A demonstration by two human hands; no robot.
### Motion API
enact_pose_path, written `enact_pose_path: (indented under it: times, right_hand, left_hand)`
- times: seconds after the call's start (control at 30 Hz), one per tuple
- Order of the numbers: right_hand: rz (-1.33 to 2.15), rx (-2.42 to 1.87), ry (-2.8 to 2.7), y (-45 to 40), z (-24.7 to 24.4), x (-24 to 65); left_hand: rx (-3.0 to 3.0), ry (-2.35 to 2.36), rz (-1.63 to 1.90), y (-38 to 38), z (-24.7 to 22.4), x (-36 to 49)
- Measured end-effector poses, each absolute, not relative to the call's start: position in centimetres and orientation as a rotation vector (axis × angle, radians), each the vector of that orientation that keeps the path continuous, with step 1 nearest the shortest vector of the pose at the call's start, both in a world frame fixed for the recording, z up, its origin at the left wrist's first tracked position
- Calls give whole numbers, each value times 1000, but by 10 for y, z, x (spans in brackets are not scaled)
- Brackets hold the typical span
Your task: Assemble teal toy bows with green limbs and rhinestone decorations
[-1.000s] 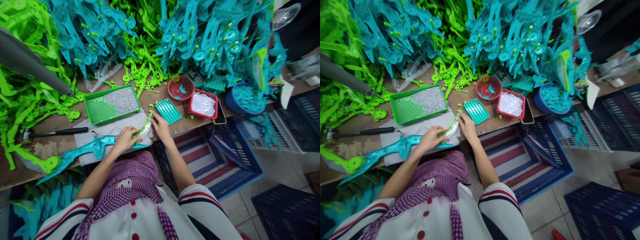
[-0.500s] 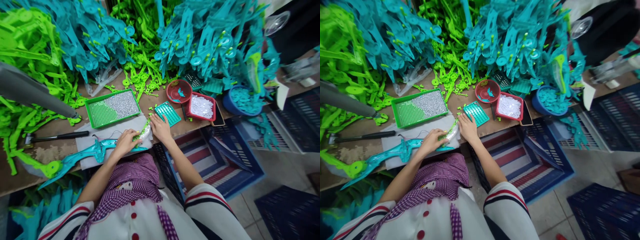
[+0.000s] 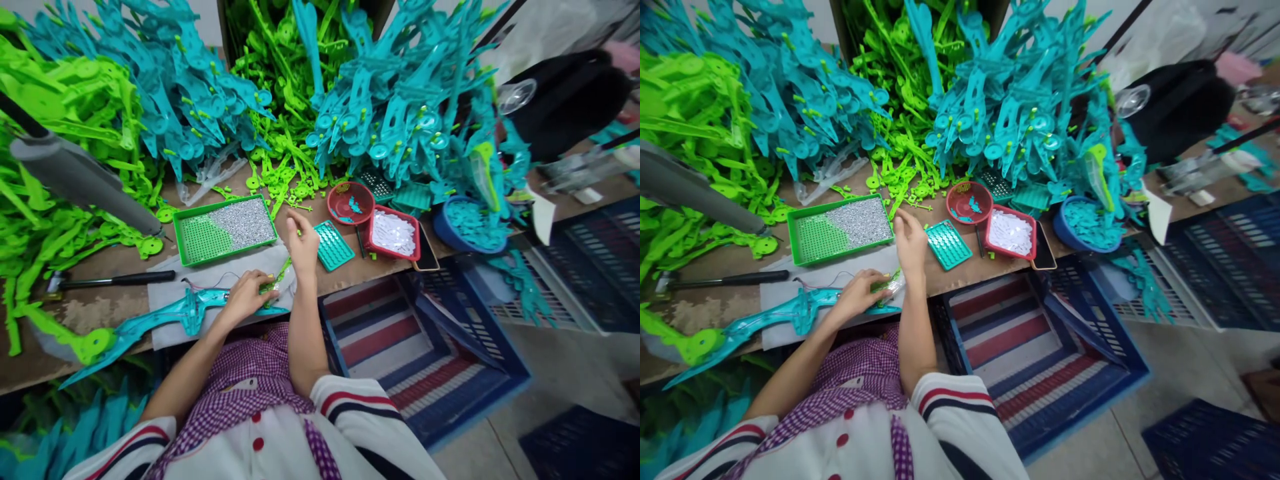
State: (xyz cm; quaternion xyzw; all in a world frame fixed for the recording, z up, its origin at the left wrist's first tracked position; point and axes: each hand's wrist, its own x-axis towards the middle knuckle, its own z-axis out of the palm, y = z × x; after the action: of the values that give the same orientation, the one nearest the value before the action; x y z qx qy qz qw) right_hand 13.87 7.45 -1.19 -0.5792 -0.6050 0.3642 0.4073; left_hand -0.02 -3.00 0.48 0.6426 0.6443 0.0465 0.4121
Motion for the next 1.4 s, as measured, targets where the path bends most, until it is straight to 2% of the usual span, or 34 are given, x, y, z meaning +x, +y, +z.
enact_pose_path:
  times: [0.17, 0.47, 0.63, 0.8, 1.0, 1.07, 1.2, 1.3, 1.4]
  right_hand:
    - [1012, -1461, -1835, 93, -18, 133]
    - [668, -1406, -2662, 161, -40, 132]
    - [567, -1401, -2716, 151, -59, 145]
    - [490, -1412, -2765, 150, -57, 146]
    - [435, -1140, -2946, 163, -48, 153]
    - [492, -1194, -2793, 168, -43, 159]
    - [545, -1424, -2057, 166, -24, 172]
    - [615, -1443, -1561, 139, -5, 187]
    - [855, -1454, -1261, 90, 6, 205]
  left_hand:
    - [1594, 1633, 84, -29, 8, 2]
    - [1583, 1612, 98, -30, 3, 2]
    - [1573, 1604, 120, -31, 0, 2]
    - [1573, 1603, 124, -32, 0, 2]
    - [1576, 1602, 139, -34, -1, 1]
    - [1569, 1598, 134, -33, 0, 1]
    - [1598, 1587, 133, -30, -2, 0]
    - [1633, 1546, 126, -31, 3, -4]
    - [1721, 1598, 261, -36, 20, -10]
